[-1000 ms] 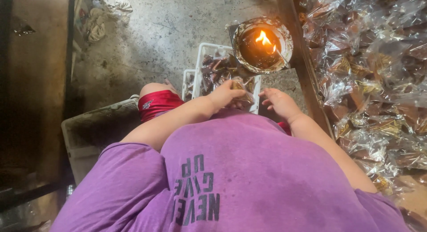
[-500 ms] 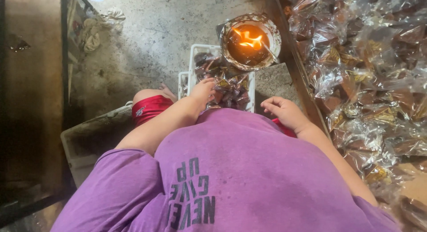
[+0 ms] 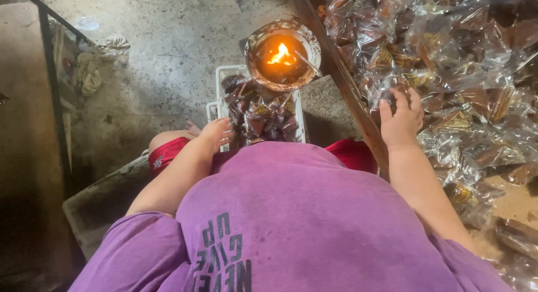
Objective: Sealing plastic bread bags by folding the open ends and passing them over a flame to heat-seal the plastic.
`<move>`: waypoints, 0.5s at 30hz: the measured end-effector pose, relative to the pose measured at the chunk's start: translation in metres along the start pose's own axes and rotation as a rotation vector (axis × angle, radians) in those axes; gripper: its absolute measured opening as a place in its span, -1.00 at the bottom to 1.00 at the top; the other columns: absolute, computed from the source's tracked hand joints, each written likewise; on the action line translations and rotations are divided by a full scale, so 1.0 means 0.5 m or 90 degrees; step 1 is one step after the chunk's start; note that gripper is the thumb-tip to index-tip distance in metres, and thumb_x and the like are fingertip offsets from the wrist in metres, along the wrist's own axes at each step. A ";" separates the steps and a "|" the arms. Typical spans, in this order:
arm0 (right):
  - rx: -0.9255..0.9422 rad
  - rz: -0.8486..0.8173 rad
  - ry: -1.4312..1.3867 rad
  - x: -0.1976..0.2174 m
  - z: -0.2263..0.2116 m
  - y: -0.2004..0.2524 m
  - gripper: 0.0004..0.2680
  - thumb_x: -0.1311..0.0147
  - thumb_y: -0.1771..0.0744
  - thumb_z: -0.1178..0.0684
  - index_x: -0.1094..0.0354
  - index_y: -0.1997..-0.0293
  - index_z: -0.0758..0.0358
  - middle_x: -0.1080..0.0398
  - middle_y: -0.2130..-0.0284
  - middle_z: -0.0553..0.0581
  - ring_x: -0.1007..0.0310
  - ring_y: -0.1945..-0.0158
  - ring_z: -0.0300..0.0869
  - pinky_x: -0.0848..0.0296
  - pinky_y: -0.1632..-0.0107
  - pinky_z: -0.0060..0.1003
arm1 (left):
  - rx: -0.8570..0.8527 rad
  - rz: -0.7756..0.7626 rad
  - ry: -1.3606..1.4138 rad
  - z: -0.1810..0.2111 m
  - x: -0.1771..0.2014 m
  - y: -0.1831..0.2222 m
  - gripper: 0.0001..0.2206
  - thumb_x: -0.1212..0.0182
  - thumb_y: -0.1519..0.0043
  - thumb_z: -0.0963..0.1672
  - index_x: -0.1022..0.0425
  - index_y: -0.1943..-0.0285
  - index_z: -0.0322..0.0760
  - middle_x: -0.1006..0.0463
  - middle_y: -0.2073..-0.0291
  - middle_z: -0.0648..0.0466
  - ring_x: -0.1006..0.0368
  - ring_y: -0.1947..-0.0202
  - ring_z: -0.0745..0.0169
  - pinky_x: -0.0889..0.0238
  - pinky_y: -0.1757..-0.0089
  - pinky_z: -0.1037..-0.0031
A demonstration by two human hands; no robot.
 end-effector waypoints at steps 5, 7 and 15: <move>0.092 0.142 -0.023 -0.018 0.018 -0.013 -0.78 -0.14 -0.43 -0.20 -0.43 -0.18 -0.14 -0.07 -0.36 -0.07 -0.07 -0.38 0.14 -0.25 -0.30 0.20 | -0.077 0.189 -0.629 -0.033 0.175 -0.114 -0.50 -0.05 -0.32 0.13 -0.54 -0.27 -0.19 -0.54 -0.19 -0.14 -0.35 -0.30 -0.10 -0.14 -0.27 0.14; 0.077 0.131 -0.015 -0.021 0.021 -0.015 -0.78 -0.12 -0.43 -0.23 -0.41 -0.18 -0.17 -0.04 -0.36 -0.10 -0.04 -0.40 0.11 -0.25 -0.31 0.16 | -0.056 0.185 -0.750 0.056 0.086 0.038 -0.47 0.00 -0.30 0.19 -0.52 -0.29 -0.03 -0.54 -0.21 -0.07 -0.35 -0.31 -0.04 -0.15 -0.26 0.15; 0.098 0.172 0.048 -0.034 0.022 -0.002 -0.76 -0.02 -0.45 -0.27 -0.41 -0.18 -0.12 -0.06 -0.37 -0.05 -0.08 -0.38 0.13 -0.32 -0.27 0.10 | 0.078 0.142 -1.014 0.229 -0.060 0.377 -0.26 0.22 -0.35 0.16 -0.19 -0.45 -0.56 -0.25 -0.41 -0.38 -0.12 -0.46 -0.26 0.09 -0.38 0.01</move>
Point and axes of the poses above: each hand's wrist, its own y-axis away from the middle knuckle, its own x-axis out of the back of the hand, z = x × y, the point moved 4 cm from there along -y, towards the middle knuckle
